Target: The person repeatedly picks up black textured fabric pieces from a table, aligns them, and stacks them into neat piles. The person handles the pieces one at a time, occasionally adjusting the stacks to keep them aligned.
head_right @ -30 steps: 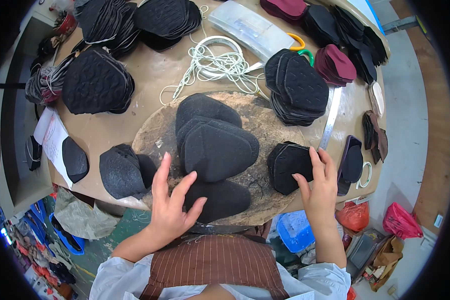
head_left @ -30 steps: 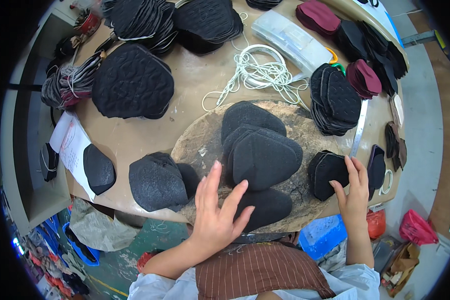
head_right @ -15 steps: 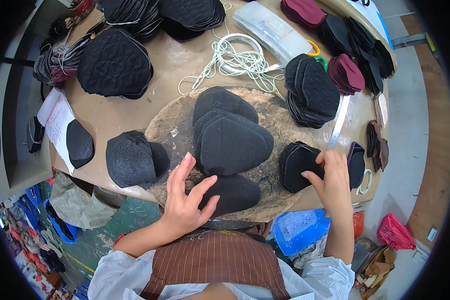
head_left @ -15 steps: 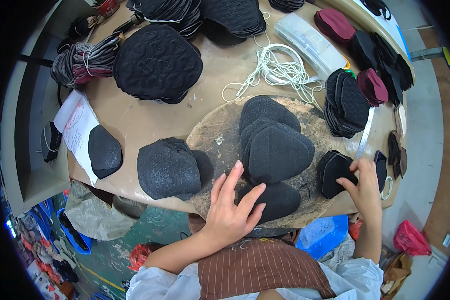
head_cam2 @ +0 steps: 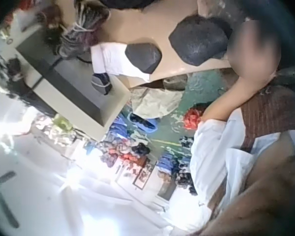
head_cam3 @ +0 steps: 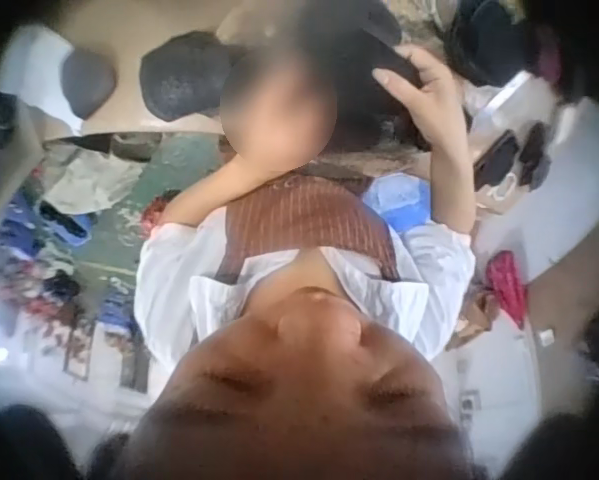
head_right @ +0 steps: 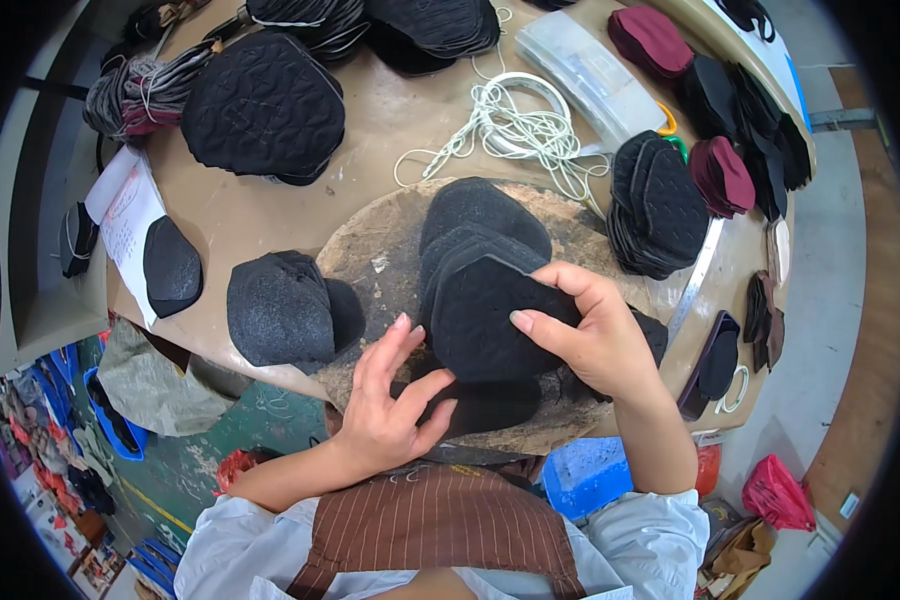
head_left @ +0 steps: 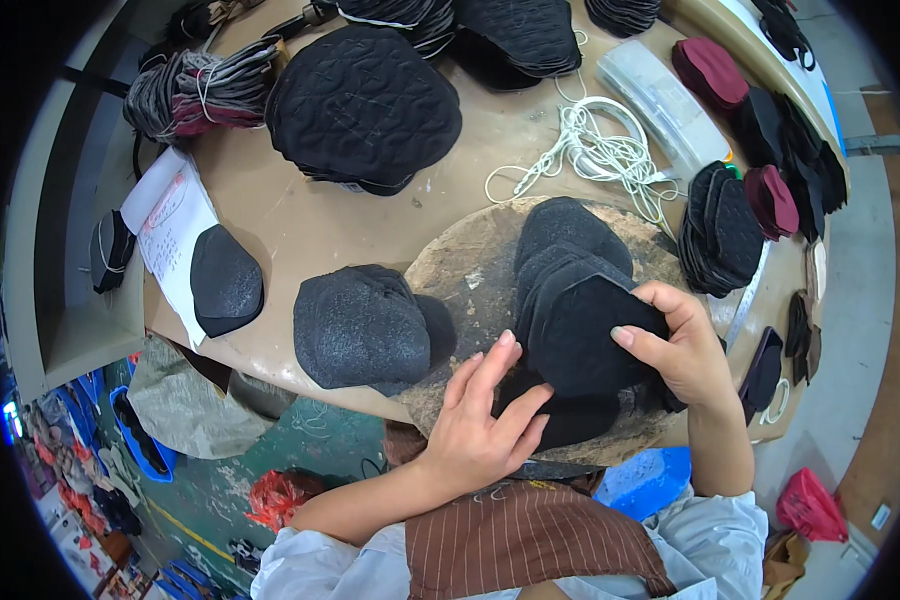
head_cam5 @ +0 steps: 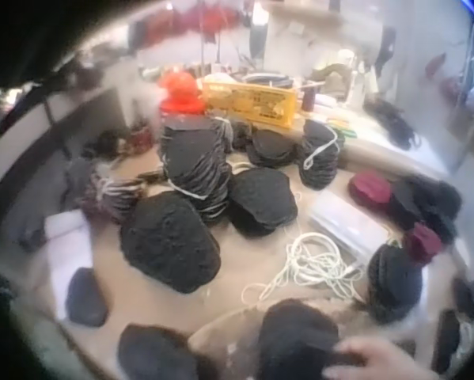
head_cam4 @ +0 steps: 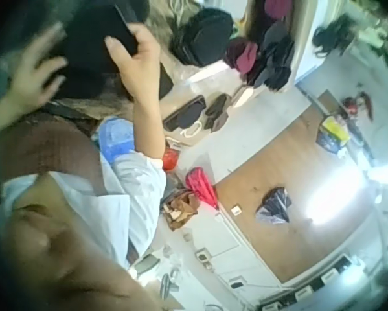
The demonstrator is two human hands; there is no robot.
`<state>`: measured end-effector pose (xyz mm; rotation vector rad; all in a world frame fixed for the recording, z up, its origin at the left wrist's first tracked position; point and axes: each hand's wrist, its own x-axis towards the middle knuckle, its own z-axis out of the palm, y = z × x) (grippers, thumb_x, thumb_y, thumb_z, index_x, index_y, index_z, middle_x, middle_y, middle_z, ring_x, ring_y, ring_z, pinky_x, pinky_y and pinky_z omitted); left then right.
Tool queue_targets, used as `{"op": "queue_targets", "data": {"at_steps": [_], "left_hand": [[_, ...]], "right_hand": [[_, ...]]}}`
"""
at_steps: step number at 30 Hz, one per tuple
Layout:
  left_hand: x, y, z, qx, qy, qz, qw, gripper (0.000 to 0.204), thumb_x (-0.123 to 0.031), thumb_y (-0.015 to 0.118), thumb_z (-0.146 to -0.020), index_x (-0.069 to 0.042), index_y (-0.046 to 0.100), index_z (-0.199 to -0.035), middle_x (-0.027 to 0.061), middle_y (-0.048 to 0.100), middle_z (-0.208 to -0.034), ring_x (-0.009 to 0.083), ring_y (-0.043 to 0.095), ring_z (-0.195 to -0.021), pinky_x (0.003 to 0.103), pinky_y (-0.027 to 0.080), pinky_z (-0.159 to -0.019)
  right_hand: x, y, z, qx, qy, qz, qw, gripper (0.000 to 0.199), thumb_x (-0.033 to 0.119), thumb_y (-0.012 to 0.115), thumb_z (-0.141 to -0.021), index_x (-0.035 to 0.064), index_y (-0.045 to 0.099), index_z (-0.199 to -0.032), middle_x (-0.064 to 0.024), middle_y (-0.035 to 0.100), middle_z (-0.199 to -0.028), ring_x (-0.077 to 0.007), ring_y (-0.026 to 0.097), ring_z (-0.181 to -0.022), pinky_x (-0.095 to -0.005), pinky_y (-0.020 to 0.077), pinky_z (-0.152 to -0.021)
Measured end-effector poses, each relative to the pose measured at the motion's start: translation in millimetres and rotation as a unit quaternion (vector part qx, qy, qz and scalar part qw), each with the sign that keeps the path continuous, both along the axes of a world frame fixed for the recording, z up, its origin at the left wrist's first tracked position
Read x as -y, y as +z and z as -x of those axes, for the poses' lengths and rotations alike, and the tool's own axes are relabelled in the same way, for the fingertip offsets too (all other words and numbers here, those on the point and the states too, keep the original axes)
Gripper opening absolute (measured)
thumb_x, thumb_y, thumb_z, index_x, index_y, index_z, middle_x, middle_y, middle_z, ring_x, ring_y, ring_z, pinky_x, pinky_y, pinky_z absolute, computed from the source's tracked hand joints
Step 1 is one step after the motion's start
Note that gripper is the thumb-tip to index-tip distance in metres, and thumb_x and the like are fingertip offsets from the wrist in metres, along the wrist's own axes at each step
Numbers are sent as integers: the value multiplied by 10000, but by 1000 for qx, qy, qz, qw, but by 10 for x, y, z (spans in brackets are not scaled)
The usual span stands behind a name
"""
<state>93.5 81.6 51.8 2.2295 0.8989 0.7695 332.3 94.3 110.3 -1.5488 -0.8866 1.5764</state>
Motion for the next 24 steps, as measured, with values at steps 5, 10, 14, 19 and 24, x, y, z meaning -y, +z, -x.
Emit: {"op": "queue_targets", "data": {"at_steps": [5,10,14,19,24], "left_hand": [[0,34,1,-19,3,7,1000,353,-180,719,-744,-81,639,-1073,320,380,-1375,295,539,-1198,411,345,-1019],[-5,25,5,-16,-3,4,1000,347,-162,734,-724,-83,654,-1053,318,361,-1372,323,550,-1178,420,347,-1012],[-19,18,15,-20,-8,7,1000,374,-144,739,-716,-81,645,-1073,317,338,-1379,343,555,-1164,424,347,-1009],[-29,59,-7,-54,-16,11,998,584,-302,755,-730,-91,570,-1242,315,324,-1378,349,504,-1194,441,347,-991],[7,49,-75,-132,-30,-10,991,748,-475,728,-720,-108,513,-1334,314,320,-1367,356,394,-1246,473,331,-985]], "right_hand": [[59,-176,23,19,-26,-25,999,181,-1,679,-838,9,603,-1003,2,630,-950,-54,558,-876,-216,479,-770],[83,-222,32,49,-24,-37,998,181,6,686,-836,8,607,-998,-2,636,-949,-61,560,-878,-226,475,-782],[60,-238,44,75,-21,-26,997,185,8,697,-826,4,609,-988,-3,638,-945,-61,558,-879,-227,471,-780],[46,-216,50,88,-16,-23,996,194,10,708,-815,1,608,-981,-3,645,-938,-61,561,-871,-228,471,-776],[30,-177,73,101,-29,-9,994,175,2,703,-813,-8,613,-962,-11,655,-901,-52,571,-823,-217,481,-734]]}}
